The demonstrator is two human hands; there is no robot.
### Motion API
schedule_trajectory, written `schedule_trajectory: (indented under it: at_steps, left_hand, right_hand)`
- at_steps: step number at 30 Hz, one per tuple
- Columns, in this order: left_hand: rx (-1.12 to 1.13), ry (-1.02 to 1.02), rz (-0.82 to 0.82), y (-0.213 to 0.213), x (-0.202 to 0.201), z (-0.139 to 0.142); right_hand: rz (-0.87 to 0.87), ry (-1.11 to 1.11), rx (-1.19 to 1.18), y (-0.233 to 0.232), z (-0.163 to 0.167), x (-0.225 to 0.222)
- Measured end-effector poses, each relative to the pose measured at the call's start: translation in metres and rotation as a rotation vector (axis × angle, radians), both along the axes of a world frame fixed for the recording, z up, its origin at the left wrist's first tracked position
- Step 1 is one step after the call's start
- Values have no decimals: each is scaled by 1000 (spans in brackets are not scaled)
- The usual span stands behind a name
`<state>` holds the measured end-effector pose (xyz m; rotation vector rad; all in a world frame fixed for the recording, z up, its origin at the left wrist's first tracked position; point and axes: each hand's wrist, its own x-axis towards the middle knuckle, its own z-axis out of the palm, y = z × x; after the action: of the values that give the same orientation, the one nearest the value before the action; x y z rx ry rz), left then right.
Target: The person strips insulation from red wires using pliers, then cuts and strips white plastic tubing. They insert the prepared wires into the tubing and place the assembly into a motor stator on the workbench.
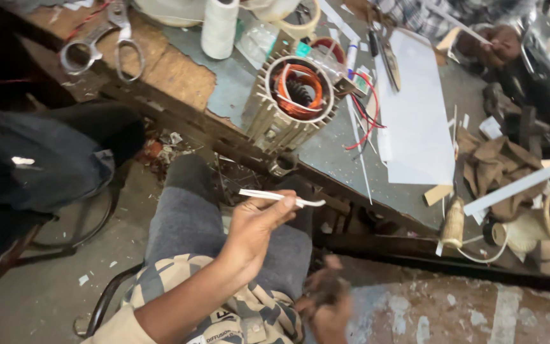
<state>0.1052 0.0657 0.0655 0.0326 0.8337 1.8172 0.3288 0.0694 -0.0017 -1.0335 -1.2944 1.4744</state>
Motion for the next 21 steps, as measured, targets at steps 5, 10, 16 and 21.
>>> schedule_trajectory:
  at_steps: [5, 10, 16, 21]
  left_hand:
    - [11, 43, 6, 2, 4, 13]
    - [50, 134, -2, -3, 13, 33]
    - [-8, 101, 29, -5, 16, 40]
    - [51, 126, 71, -6, 19, 36]
  right_hand:
    - [425, -69, 18, -31, -19, 7]
    - [437, -151, 52, -4, 16, -23]
    - [388, -65, 133, 7, 43, -60]
    - [322, -106, 102, 1, 43, -66]
